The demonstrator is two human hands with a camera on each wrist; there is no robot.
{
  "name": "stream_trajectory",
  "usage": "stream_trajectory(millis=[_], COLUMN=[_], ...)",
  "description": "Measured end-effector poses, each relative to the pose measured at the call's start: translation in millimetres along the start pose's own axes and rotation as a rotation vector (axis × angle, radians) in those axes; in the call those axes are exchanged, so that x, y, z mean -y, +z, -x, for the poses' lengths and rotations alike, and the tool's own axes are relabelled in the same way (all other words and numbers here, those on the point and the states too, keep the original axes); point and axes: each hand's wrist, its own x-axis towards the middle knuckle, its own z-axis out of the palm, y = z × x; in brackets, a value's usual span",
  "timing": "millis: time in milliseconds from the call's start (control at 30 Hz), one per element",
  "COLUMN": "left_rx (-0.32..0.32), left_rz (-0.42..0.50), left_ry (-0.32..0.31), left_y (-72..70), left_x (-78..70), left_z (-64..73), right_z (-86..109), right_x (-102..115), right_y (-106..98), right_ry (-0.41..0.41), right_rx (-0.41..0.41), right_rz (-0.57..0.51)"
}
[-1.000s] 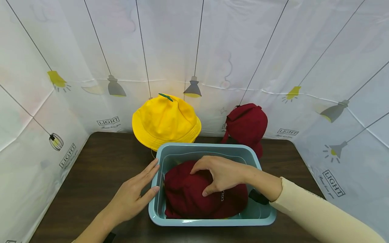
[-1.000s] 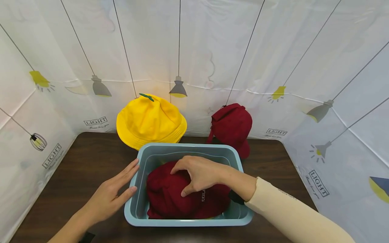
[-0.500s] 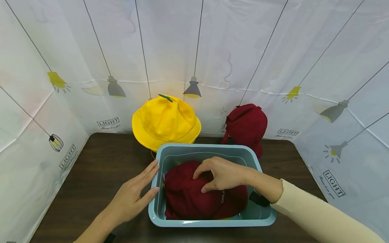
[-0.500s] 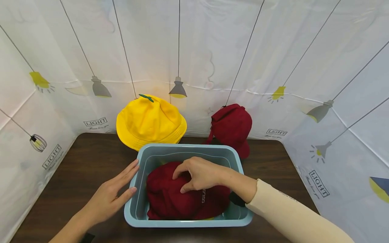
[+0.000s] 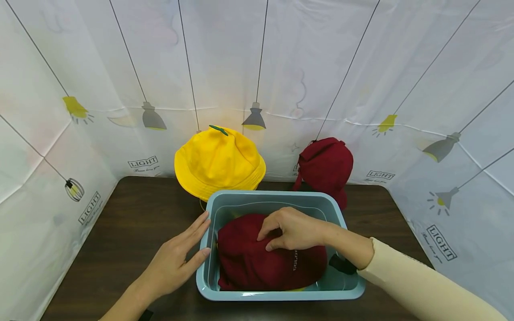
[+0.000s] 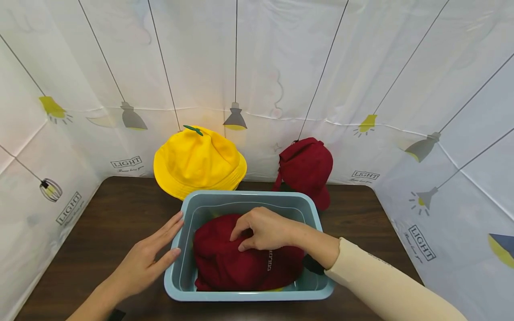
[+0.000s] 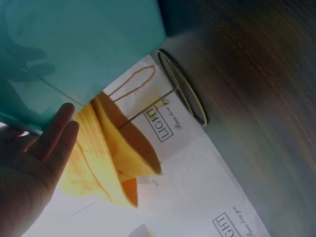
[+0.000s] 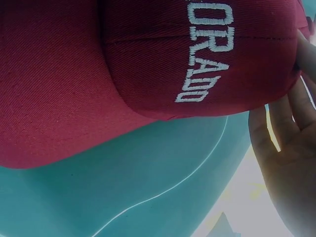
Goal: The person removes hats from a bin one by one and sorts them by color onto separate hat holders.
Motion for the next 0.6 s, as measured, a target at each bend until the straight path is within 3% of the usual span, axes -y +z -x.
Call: stream_trajectory(millis=[600], left_rx=[-0.001], left_rz=[0.002], left_ry=[-0.004], left_y=[0.1], left_x=[1.0], left_z=[-0.2], right_z=[7.7], right_x=[9], right_y=[-13], right_ry=[-0.043], right_rx=[-0.049], right_rz=[0.046])
